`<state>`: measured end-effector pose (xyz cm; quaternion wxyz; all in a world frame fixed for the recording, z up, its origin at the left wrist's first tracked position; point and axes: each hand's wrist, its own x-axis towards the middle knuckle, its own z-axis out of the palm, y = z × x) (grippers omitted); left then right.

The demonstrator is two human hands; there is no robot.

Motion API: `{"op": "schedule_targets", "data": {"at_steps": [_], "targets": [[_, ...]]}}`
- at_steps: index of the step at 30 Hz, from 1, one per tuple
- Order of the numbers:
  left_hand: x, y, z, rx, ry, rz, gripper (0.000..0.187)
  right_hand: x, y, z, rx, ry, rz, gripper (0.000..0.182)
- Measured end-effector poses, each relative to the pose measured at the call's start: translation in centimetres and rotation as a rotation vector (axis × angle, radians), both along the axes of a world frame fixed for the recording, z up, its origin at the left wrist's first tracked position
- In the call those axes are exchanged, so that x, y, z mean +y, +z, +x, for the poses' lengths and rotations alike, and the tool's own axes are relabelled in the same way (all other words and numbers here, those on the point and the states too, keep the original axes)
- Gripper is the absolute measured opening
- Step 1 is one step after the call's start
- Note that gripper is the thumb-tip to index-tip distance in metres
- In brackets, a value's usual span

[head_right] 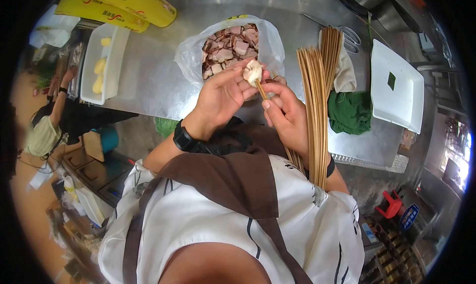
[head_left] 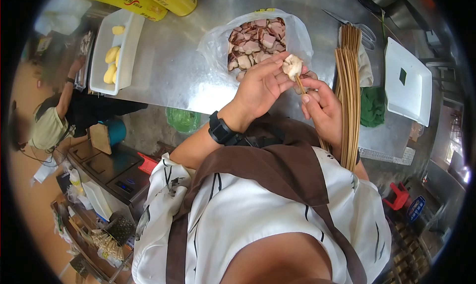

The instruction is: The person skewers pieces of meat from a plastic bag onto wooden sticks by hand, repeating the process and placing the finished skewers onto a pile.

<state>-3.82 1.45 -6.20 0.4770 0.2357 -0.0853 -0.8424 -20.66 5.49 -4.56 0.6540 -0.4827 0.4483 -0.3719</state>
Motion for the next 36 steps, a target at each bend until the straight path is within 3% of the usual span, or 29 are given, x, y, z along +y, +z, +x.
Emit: {"op": "schedule_targets", "data": {"at_steps": [3, 11, 21, 24, 26, 36], "targets": [[-0.3, -0.4, 0.0, 0.067, -0.02, -0.014, 0.035, 0.1, -0.2, 0.1, -0.017, -0.004, 0.007, 0.025], [-0.3, 0.3, -0.6, -0.176, 0.021, -0.048, 0.022, 0.1, 0.1, 0.0, -0.019, -0.015, -0.015, 0.024], [0.1, -0.1, -1.5, -0.203, 0.128, -0.064, 0.02, -0.1, -0.1, -0.1, -0.024, -0.032, -0.006, 0.023], [0.4, -0.1, -1.7, -0.262, 0.191, -0.14, 0.016, -0.1, -0.2, 0.1, -0.043, -0.032, -0.017, 0.02], [0.5, -0.1, -1.9, -0.447, 0.24, -0.229, 0.014, 0.0, -0.2, 0.4, -0.087, -0.092, -0.007, 0.014], [0.7, 0.5, -2.1, -0.565, 0.244, -0.318, 0.011, -0.1, -0.8, 0.1, -0.052, -0.051, -0.02, 0.014]]}}
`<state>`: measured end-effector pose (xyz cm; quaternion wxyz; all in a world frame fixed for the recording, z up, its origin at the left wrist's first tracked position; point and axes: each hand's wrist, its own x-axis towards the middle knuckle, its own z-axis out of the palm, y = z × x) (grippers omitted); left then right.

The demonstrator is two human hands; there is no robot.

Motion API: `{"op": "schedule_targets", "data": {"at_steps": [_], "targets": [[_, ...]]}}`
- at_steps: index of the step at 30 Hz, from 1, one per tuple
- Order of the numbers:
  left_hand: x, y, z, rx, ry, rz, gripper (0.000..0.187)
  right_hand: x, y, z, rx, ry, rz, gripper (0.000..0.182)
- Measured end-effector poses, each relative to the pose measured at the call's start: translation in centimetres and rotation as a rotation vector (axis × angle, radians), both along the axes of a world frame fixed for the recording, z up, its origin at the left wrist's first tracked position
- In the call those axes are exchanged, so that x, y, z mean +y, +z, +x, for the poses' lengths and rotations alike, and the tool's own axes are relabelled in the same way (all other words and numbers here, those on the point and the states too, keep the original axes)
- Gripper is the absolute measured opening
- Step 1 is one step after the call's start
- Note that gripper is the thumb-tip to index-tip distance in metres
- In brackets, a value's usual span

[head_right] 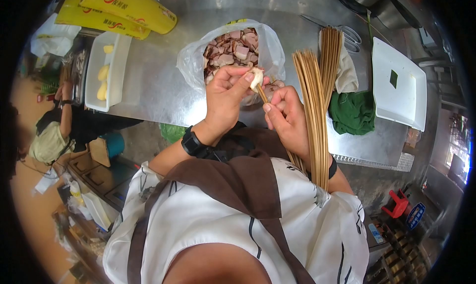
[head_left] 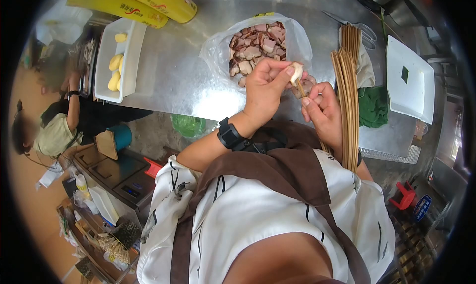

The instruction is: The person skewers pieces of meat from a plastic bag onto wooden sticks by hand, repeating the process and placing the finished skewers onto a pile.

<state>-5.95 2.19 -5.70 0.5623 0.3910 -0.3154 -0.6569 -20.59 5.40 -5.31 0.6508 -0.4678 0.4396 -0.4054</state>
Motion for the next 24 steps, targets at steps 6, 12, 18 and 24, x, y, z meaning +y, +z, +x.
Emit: {"op": "schedule_targets", "data": {"at_steps": [6, 12, 18, 24], "targets": [[0.8, -1.5, -0.2, 0.005, -0.075, -0.007, 0.012, -0.2, 0.4, 0.1, 0.006, 0.001, -0.009, 0.016], [0.9, -1.3, -0.4, 0.079, -0.072, 0.001, 0.011, -0.1, 0.2, 0.0, -0.021, 0.002, -0.016, 0.017], [1.3, -0.8, -0.5, -0.008, -0.149, 0.029, 0.013, -0.3, 0.3, 0.0, -0.035, -0.013, -0.035, 0.018], [1.4, -0.7, -0.4, -0.009, -0.146, 0.027, 0.011, -0.1, 0.2, 0.0, 0.0, -0.017, -0.053, 0.019]]}}
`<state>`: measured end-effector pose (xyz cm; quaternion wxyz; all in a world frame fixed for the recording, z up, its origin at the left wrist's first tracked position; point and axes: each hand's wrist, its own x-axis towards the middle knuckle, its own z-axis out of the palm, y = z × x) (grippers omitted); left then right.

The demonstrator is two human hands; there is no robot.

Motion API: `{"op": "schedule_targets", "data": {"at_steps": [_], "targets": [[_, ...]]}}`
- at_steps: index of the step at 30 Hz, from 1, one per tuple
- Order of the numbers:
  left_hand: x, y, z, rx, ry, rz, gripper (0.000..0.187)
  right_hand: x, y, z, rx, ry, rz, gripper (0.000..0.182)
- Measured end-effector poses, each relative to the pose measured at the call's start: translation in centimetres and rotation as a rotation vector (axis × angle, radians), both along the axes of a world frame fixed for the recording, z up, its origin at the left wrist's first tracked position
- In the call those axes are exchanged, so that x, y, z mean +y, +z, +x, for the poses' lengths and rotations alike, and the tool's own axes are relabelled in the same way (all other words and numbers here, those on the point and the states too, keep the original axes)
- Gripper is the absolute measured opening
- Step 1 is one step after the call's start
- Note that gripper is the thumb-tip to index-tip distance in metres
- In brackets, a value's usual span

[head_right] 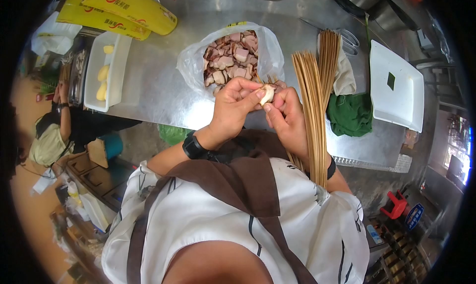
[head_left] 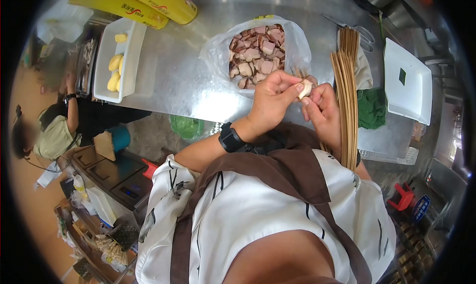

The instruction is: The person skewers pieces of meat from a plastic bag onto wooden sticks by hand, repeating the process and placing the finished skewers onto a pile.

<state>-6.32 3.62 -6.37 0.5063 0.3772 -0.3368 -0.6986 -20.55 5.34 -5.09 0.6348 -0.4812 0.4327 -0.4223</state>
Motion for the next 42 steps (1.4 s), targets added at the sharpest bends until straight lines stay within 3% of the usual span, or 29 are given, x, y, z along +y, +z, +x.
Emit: {"op": "schedule_targets", "data": {"at_steps": [6, 8, 11, 15, 21, 32, 42], "targets": [[-0.3, -0.3, 0.3, 0.009, 0.043, 0.126, 0.01, -0.2, 0.2, 0.0, 0.127, 0.025, -0.056, 0.014], [-0.5, -1.3, 0.8, 0.042, -0.033, 0.218, 0.012, -0.4, 0.7, 0.1, 0.535, -0.026, -0.369, 0.02], [-0.7, -1.1, 1.0, 0.017, -0.06, 0.222, 0.011, -0.5, 1.7, 0.4, 0.669, -0.112, -0.524, 0.024], [-0.7, -1.1, 1.0, 0.055, -0.068, 0.178, 0.011, -0.1, 0.8, 0.1, 0.762, -0.046, -0.404, 0.023], [-0.6, 0.3, 1.1, 0.067, -0.083, 0.124, 0.016, 0.2, 0.8, 0.0, 0.763, -0.013, -0.385, 0.018], [0.0, 0.4, 1.1, 0.126, -0.087, 0.271, 0.041, 0.6, 1.5, -0.3, 0.779, 0.016, -0.394, 0.016], [-0.3, 0.1, 1.5, -0.044, -0.142, 0.221, 0.027, 0.9, 0.9, 0.1, 0.807, 0.021, -0.466, 0.014]]}}
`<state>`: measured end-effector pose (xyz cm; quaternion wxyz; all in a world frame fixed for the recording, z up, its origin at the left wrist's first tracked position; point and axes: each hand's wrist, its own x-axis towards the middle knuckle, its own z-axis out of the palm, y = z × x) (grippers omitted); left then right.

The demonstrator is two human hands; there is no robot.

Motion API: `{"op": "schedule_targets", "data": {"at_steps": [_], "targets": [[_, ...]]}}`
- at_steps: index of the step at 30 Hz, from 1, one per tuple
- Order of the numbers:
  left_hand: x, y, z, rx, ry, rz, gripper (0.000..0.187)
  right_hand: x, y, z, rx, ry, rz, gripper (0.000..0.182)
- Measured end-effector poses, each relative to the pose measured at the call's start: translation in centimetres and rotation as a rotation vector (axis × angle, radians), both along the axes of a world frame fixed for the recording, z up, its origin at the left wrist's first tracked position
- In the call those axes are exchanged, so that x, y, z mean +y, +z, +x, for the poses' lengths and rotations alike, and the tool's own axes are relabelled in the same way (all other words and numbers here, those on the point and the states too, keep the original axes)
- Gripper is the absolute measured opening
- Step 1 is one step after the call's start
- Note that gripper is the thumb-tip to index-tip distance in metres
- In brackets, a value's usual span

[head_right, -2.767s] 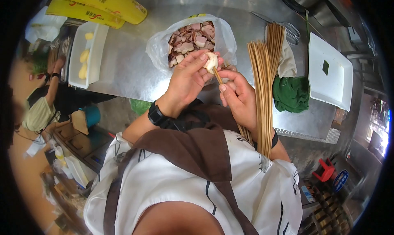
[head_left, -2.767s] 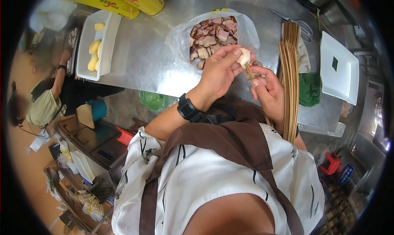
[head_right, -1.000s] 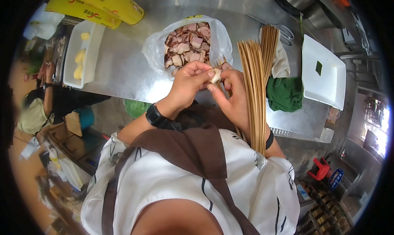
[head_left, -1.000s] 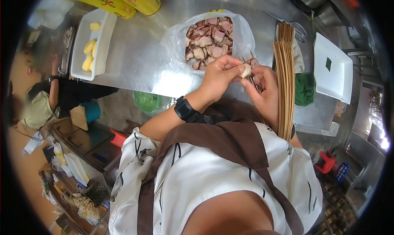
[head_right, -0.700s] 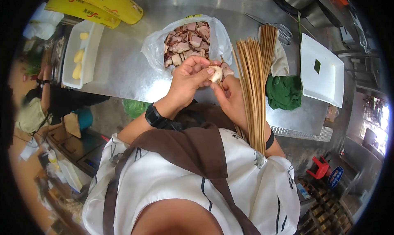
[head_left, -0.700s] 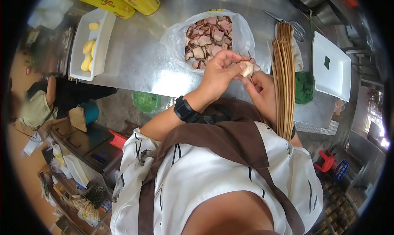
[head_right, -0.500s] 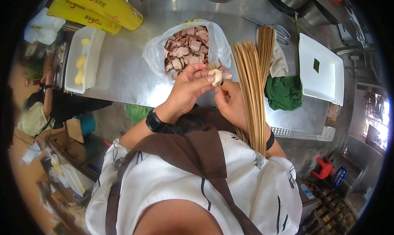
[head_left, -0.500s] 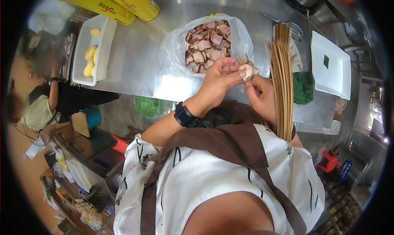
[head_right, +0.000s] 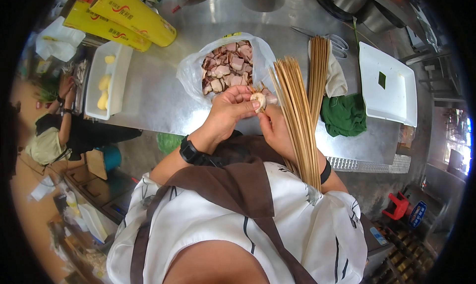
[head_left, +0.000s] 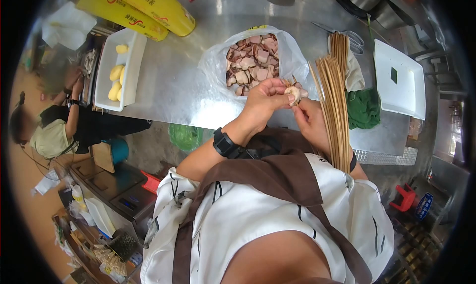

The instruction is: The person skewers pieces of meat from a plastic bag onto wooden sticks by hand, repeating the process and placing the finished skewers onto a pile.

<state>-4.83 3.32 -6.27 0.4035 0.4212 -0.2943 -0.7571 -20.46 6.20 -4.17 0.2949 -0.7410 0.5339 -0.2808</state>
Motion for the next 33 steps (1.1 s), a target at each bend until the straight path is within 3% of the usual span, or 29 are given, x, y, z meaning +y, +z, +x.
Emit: {"op": "schedule_targets", "data": {"at_steps": [6, 8, 9, 11, 13, 15, 17, 19, 22, 33], "targets": [[-0.3, -0.2, 0.3, 0.037, -0.039, 0.006, 0.03, -0.1, 0.6, 0.2, -0.109, -0.109, 0.006, 0.017], [-0.6, -0.4, 0.3, -0.106, -0.075, -0.083, 0.036, 0.1, 0.9, 0.2, -0.162, -0.115, 0.016, 0.016], [-0.7, -0.7, 0.2, -0.104, -0.077, -0.088, 0.036, 0.2, 1.1, 0.3, -0.183, -0.012, 0.033, 0.013], [-1.0, -1.1, 0.0, -0.351, -0.097, -0.158, 0.045, 0.1, 1.2, 0.2, -0.201, 0.089, 0.044, 0.01], [-1.6, -0.5, 0.5, -0.435, -0.139, -0.195, 0.052, -0.2, 0.9, 0.1, -0.129, 0.191, -0.103, 0.009], [-1.9, 0.6, 0.8, -0.749, -0.035, -0.624, 0.054, -0.2, 0.8, 0.1, -0.132, 0.178, -0.087, 0.009], [-2.3, 3.1, 0.7, -0.786, -0.061, -0.711, 0.048, -0.2, 0.9, 0.3, -0.129, 0.17, -0.098, 0.009], [-2.9, 4.1, 0.1, -0.127, -0.198, -0.477, 0.035, -0.1, 1.2, 0.5, -0.099, 0.172, -0.077, 0.009], [-3.6, 5.6, -0.7, -0.006, -0.249, -0.269, 0.026, -0.2, 1.6, 0.6, -0.046, 0.174, -0.041, 0.009], [-3.7, 4.0, -1.2, 0.115, -0.219, -0.202, 0.012, -0.1, 0.9, 0.4, -0.024, 0.133, 0.007, 0.01]]}}
